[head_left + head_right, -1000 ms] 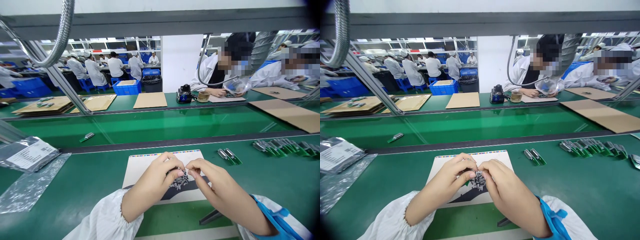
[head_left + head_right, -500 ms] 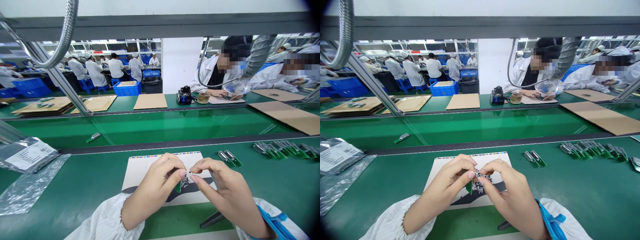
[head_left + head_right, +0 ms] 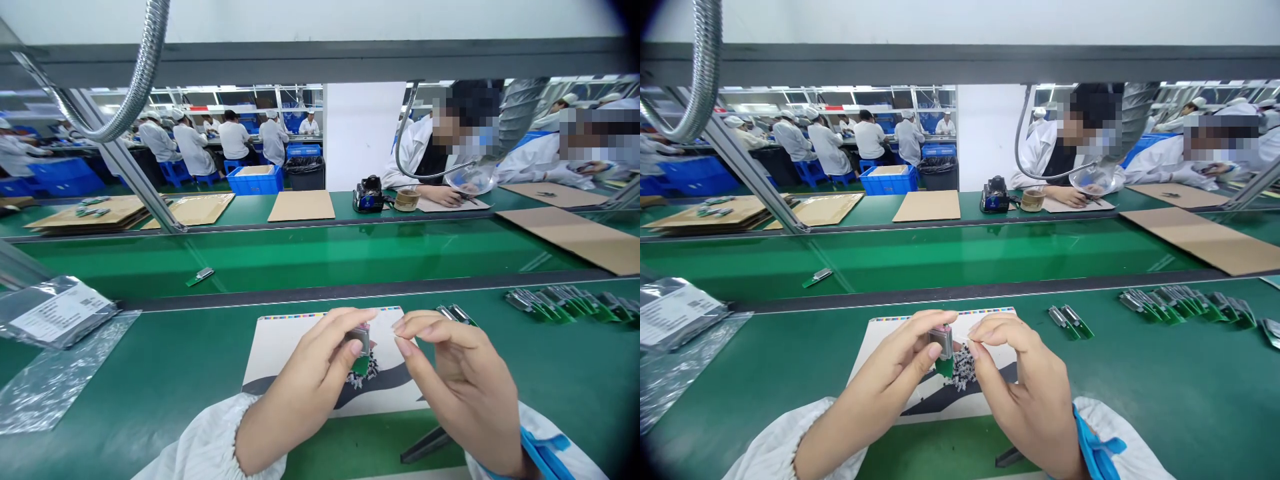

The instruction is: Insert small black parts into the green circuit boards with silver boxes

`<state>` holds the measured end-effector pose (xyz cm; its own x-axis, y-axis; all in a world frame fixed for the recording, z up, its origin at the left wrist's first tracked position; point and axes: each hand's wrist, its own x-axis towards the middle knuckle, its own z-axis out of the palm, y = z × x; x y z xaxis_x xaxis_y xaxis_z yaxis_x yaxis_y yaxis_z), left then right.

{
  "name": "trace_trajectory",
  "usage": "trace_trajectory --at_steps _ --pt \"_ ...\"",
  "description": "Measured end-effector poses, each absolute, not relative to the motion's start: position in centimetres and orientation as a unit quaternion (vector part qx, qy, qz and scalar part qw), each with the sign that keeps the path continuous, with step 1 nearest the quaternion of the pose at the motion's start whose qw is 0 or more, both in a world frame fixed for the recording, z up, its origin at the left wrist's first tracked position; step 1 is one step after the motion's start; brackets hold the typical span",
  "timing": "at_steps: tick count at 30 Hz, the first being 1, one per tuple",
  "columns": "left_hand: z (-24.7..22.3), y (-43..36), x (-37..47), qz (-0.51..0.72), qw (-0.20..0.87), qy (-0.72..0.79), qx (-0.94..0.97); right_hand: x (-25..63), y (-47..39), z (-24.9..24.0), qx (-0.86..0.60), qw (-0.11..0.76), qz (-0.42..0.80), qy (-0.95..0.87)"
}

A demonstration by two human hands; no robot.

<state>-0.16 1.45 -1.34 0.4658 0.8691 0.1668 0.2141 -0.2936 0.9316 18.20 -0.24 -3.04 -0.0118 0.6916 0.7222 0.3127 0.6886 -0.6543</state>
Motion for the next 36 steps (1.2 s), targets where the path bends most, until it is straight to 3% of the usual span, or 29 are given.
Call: trace_trajectory --at_steps 7,14,36 --pt "-1.0 1.3 0.6 0.362 0.589 0.369 0.621 17.5 -0.1 -2.4 -0.332 0.573 0.062 -0.747" --pt "-0.8 1.1 0.7 0.375 0.6 0.371 0.601 18.1 0.0 -3.1 -0.333 0.51 0.061 -0.791" --pt "-0.8 0.6 0.5 0.378 0.535 0.379 0.653 19.0 -0.2 -3.3 -0.279 0.472 0.045 -0.835"
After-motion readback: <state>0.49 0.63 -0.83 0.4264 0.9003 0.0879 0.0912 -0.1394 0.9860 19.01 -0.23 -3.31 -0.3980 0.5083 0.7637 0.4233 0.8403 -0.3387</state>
